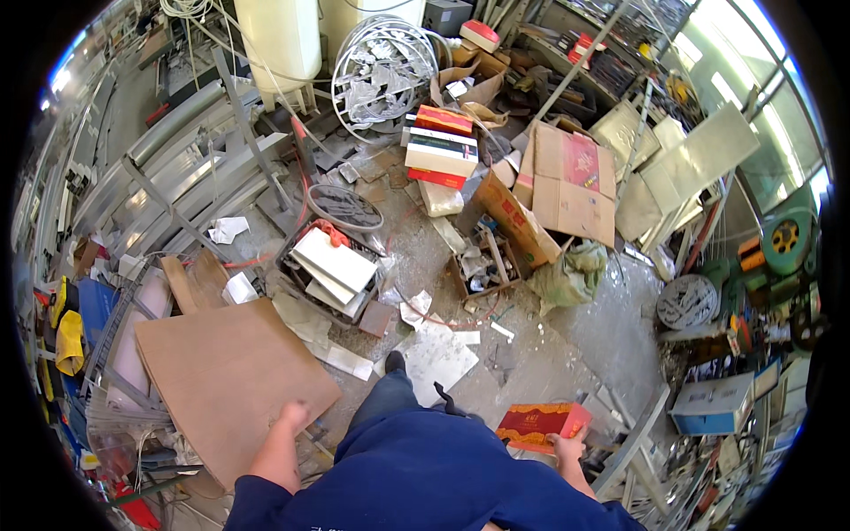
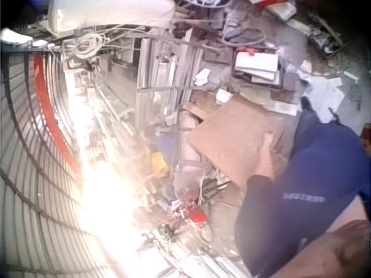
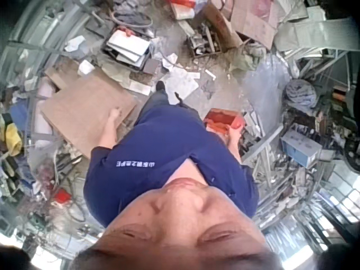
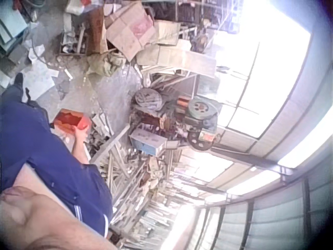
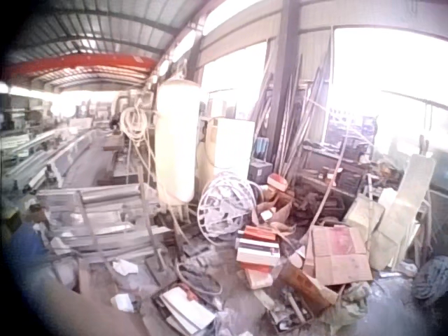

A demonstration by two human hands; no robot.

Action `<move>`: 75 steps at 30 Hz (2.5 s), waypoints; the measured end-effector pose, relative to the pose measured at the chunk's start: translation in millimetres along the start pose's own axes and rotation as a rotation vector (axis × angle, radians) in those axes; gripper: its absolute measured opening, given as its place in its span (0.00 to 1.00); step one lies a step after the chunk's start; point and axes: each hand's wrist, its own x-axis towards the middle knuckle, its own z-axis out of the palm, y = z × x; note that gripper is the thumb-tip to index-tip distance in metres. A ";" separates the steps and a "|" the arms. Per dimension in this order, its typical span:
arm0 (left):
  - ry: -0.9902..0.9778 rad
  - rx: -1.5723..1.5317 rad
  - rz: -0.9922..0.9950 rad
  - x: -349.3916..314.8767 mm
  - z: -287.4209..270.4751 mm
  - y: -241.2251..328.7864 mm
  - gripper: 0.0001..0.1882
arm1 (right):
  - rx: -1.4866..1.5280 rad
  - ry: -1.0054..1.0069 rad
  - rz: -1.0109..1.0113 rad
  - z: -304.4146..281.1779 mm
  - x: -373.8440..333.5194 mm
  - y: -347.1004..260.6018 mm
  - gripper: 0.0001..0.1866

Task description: The person sits on the floor and packs small items into a cardboard box, then places the box into a larger red box. They write on the red box with a marker and move it to a pile. Finally, they pick up and move a long metal beam.

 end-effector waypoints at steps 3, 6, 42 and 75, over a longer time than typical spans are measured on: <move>0.096 -0.433 0.018 -0.6 -63.5 178.0 0.21 | 0.012 0.037 -0.057 -19.7 25.8 -109.6 0.69; 0.143 -0.393 0.146 10.0 -112.7 263.5 0.21 | 0.066 0.037 -0.195 -10.2 65.3 -213.5 0.67; 0.311 -0.609 -0.698 65.7 -89.4 556.4 0.17 | -0.146 -0.394 -0.427 202.3 277.5 -1060.3 0.37; 0.912 -2.141 -1.232 -276.1 556.8 368.3 0.22 | -1.929 -1.093 -1.733 242.4 -37.5 -681.0 0.19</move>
